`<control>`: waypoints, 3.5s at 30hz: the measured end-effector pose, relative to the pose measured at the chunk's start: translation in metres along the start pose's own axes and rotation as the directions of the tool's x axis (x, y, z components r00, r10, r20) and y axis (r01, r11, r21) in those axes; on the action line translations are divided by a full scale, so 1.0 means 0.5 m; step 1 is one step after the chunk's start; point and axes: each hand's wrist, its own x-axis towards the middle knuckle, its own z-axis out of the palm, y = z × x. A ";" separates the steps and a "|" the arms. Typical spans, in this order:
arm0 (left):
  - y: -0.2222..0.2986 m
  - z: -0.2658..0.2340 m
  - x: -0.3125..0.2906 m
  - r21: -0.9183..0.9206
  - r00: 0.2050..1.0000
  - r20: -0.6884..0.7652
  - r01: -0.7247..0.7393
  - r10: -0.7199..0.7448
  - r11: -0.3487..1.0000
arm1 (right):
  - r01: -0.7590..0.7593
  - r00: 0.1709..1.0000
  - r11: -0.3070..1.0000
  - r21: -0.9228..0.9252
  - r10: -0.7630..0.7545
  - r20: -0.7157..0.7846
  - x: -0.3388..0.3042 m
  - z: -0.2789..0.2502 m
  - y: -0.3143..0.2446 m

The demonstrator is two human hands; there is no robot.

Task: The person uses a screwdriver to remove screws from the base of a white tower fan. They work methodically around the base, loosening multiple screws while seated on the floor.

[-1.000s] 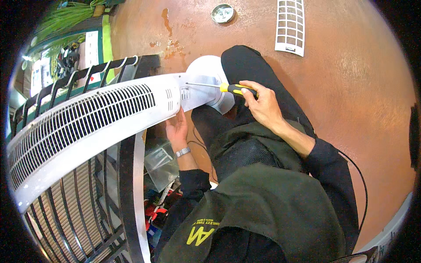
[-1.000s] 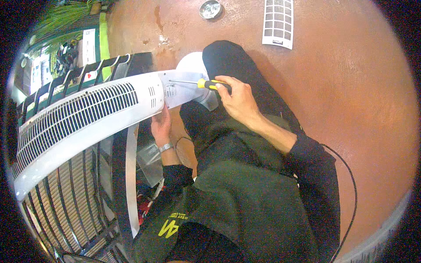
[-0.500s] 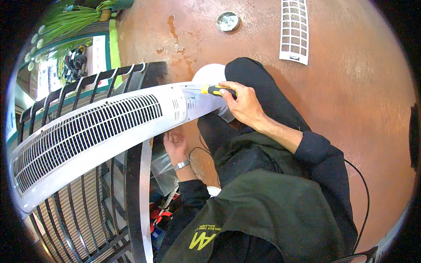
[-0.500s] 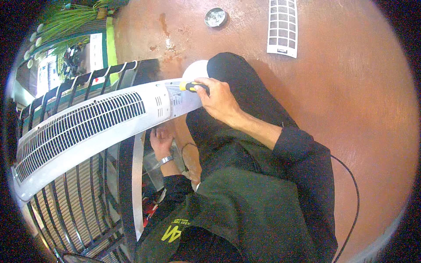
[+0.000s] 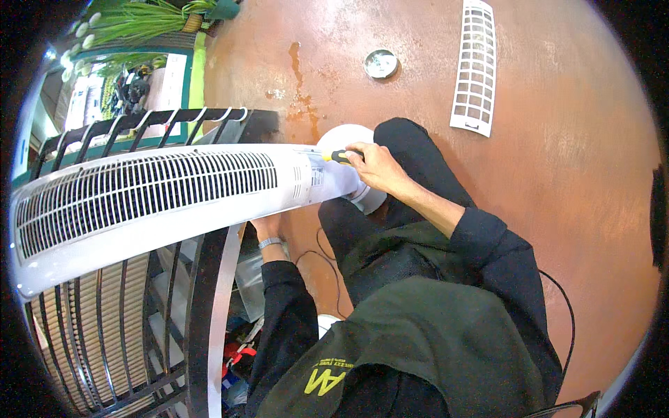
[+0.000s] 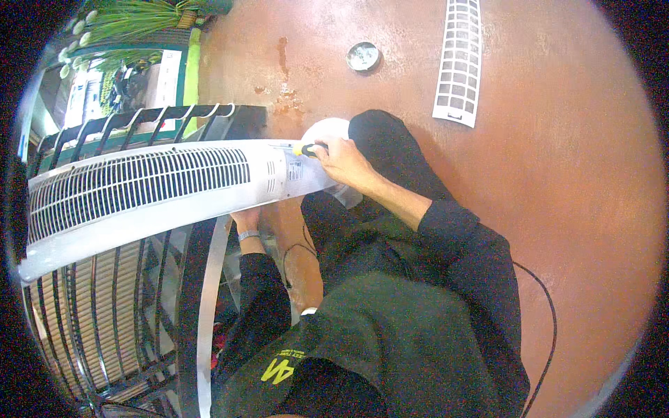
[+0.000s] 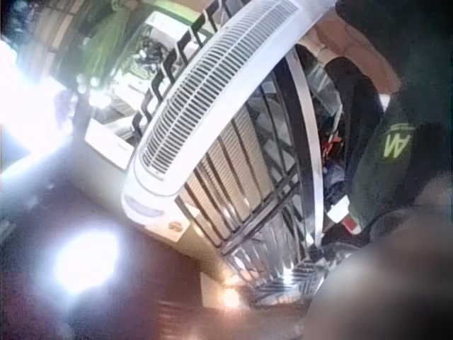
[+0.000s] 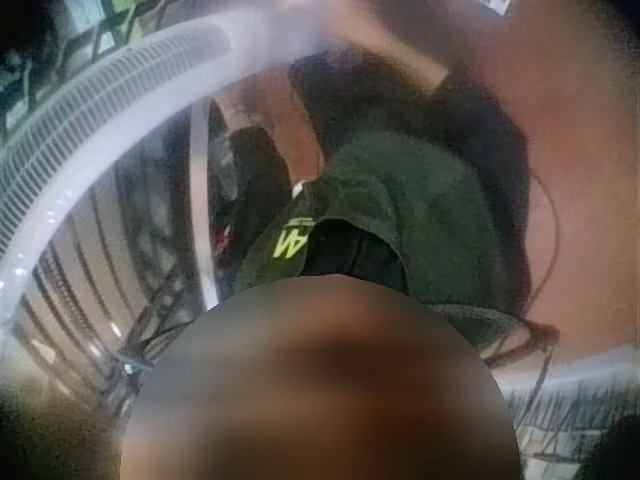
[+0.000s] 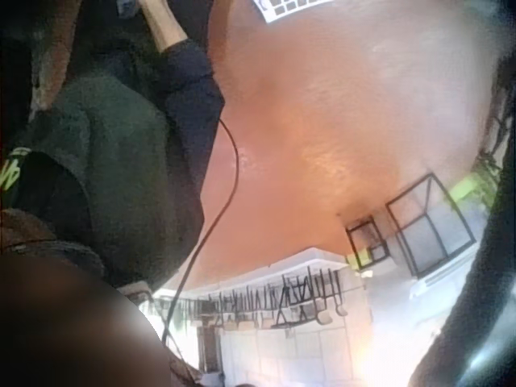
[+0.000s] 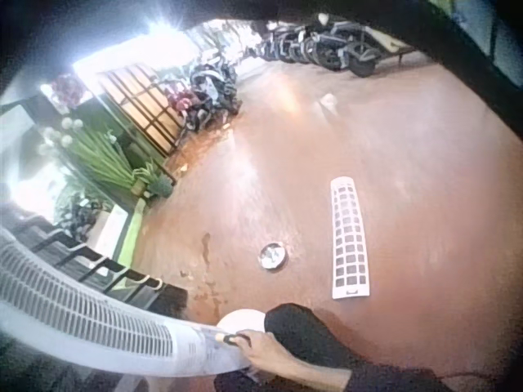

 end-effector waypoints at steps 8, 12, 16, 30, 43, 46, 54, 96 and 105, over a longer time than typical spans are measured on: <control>0.008 -0.002 0.037 0.009 0.998 0.021 -0.061 0.061 0.998 | -0.459 0.869 0.824 0.332 0.340 0.359 0.068 -0.004 0.033; 0.005 0.006 0.025 -0.081 0.996 -0.017 -0.094 0.093 0.992 | -0.443 0.880 0.852 0.278 0.355 0.314 0.061 0.009 0.012; -0.009 0.019 0.032 -0.159 0.993 -0.040 -0.118 0.113 0.980 | -0.327 0.917 0.940 0.093 0.292 0.273 0.065 -0.004 -0.007; -0.029 0.021 0.004 -0.219 0.986 -0.086 -0.161 0.146 0.962 | 0.472 0.882 0.746 -0.471 -0.395 0.258 0.065 0.005 0.032; -0.028 0.037 -0.002 -0.242 0.975 -0.093 -0.217 0.200 0.946 | -0.122 0.948 0.974 -0.190 0.171 0.269 0.088 0.013 -0.001; -0.029 0.064 -0.006 -0.242 0.967 -0.110 -0.249 0.229 0.938 | 0.297 0.954 0.907 -0.297 -0.270 0.129 0.078 0.023 0.036; -0.258 -0.016 -0.069 -0.339 0.832 -0.542 -0.345 0.118 0.875 | 0.682 0.658 0.417 -0.602 -0.708 0.255 0.043 0.043 0.035; -0.204 0.432 -0.072 -0.430 0.951 0.264 0.267 -0.163 0.863 | 0.050 0.998 0.971 -0.235 -0.054 -0.012 -0.027 -0.040 0.009; -0.238 0.422 -0.068 -0.471 0.967 0.223 0.216 -0.122 0.855 | -0.006 0.999 0.996 -0.089 0.008 0.031 -0.023 -0.048 0.024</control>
